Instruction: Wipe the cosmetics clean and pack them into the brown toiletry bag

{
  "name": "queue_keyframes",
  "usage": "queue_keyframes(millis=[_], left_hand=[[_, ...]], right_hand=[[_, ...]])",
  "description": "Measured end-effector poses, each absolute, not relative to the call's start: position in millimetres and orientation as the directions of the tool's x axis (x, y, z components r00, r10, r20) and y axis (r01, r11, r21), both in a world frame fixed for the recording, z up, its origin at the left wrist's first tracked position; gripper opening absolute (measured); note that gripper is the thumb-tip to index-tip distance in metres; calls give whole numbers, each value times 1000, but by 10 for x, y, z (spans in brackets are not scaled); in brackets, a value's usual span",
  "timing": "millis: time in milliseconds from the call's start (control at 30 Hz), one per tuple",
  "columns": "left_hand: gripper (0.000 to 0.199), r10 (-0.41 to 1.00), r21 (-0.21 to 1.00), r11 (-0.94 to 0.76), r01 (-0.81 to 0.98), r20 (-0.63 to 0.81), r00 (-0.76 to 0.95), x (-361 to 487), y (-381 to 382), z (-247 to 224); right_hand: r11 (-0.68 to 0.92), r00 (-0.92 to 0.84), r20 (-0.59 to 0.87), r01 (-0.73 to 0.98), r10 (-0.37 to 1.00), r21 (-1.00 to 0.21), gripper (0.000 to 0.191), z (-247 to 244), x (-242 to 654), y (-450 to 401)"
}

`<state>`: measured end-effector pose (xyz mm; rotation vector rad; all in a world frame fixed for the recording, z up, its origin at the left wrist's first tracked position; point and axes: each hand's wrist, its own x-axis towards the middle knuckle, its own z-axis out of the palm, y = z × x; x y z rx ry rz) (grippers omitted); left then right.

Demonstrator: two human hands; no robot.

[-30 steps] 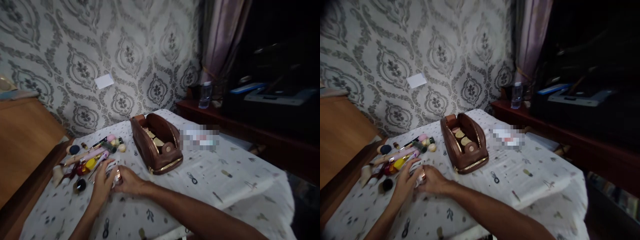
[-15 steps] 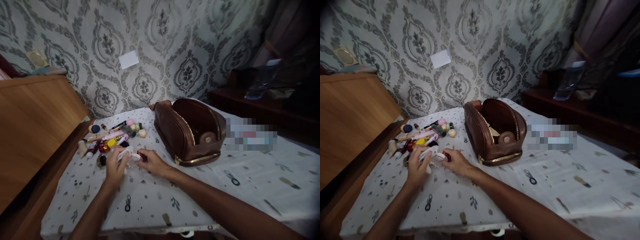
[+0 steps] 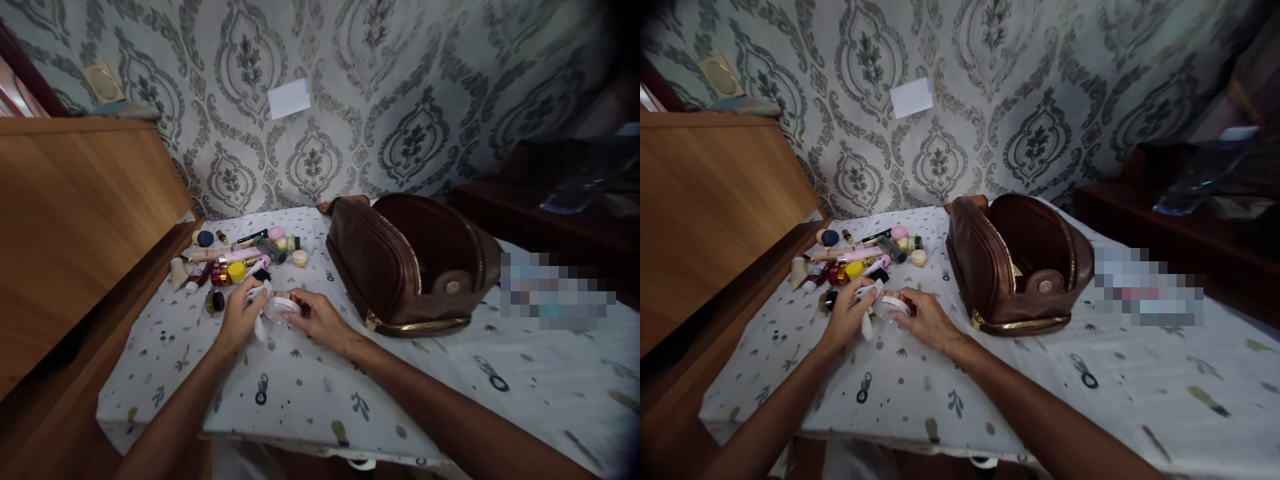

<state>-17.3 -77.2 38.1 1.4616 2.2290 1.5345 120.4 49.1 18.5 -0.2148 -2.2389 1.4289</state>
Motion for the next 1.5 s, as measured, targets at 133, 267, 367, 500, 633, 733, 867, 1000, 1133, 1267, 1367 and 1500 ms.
queue_keyframes(millis=[133,267,367,500,633,733,867,1000,1133,1267,1367,1500], left_hand=[[18,734,770,35,637,413,-539,-152,-768,366],[13,719,667,-16,745,525,-455,-95,-779,354],[14,720,567,-85,819,604,-343,-51,-806,350],[18,740,419,-189,888,656,-152,0,-826,356],[17,734,421,-179,890,659,-164,-4,-816,355],[15,726,469,-148,871,649,-226,-49,-809,329],[14,719,507,-139,850,642,-266,-108,-797,278],[13,729,515,-106,850,622,-286,-125,-777,264],[14,785,507,-62,860,557,-272,-128,-760,270],[15,750,519,-79,851,593,-291,-139,-754,248],[23,723,508,-99,856,627,-289,-137,-769,235],[33,725,434,-148,889,658,-201,-112,-793,238]], right_hand=[[444,-862,337,-150,379,-883,15,192,1213,485],[482,-854,359,-151,377,-863,17,182,1216,490],[529,-851,380,-148,363,-836,14,186,1219,490],[566,-849,354,-81,392,-820,12,204,1230,483],[543,-852,346,-88,394,-835,20,223,1238,496],[501,-858,351,-132,374,-855,17,236,1234,537],[504,-878,323,-113,352,-856,15,254,1239,642],[499,-907,303,-125,292,-857,19,270,1269,752],[554,-907,329,-136,264,-821,39,274,1294,806],[566,-894,338,-123,293,-815,37,273,1301,794],[540,-864,388,-168,322,-824,32,266,1292,761],[533,-832,427,-197,353,-823,22,240,1268,728]])
